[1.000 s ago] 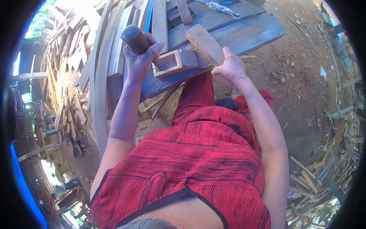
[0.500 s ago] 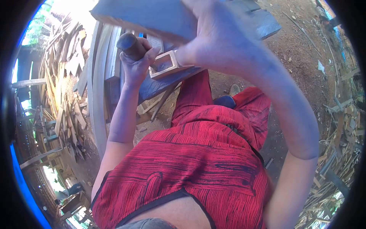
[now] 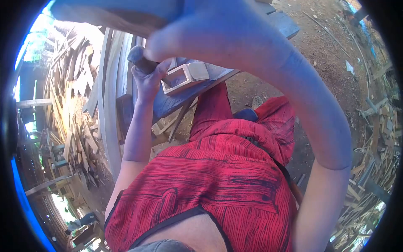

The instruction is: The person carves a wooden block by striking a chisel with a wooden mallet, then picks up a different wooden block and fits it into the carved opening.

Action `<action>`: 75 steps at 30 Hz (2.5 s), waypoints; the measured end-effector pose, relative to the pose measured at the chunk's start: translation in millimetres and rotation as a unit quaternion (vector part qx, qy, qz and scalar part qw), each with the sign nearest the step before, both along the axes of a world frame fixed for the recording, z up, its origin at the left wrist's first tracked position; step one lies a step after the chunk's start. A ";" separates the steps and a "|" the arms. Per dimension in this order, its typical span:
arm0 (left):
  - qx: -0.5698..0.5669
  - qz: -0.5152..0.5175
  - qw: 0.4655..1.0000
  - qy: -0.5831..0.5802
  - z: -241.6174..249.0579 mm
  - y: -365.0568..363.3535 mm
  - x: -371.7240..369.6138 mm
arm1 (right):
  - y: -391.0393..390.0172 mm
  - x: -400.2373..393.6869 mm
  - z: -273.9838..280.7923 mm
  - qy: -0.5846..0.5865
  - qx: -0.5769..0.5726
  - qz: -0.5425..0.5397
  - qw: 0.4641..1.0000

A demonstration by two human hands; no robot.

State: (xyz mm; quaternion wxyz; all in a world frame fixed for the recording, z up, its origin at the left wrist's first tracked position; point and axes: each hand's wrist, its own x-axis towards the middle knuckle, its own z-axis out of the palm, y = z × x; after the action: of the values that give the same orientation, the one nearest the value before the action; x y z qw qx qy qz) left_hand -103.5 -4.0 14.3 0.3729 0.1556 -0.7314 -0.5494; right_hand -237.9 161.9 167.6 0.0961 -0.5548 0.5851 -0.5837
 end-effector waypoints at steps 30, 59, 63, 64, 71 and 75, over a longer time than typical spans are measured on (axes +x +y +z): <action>-0.073 0.022 0.990 0.121 -15.8 -13.0 8.0 | -11.4 -6.8 -50.6 0.175 0.151 0.013 0.973; 0.026 0.011 0.998 0.059 -17.8 -5.0 21.0 | -17.8 -40.2 -106.4 -0.181 0.162 0.028 0.970; -0.006 0.036 0.994 0.103 -19.5 -7.3 24.1 | -21.4 -61.4 -191.6 -0.205 0.220 -0.059 0.952; 0.014 0.052 0.990 0.131 -16.3 -8.7 25.6 | -20.2 -65.7 -216.8 -0.173 0.278 -0.094 0.940; 0.107 0.124 0.964 0.211 -33.6 -26.1 38.0 | -14.1 -34.6 -251.9 -0.005 0.408 -0.161 0.899; 0.103 0.136 0.965 0.197 -28.2 -23.4 25.4 | -18.3 -26.3 -252.8 0.074 0.445 -0.160 0.878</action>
State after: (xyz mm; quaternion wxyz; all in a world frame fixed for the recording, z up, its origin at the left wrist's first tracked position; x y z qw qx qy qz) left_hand -78.1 -27.4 -13.9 0.5625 0.1798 -0.5549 -0.5860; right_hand -264.2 143.6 -85.3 0.1945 -0.3937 0.8693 -0.2271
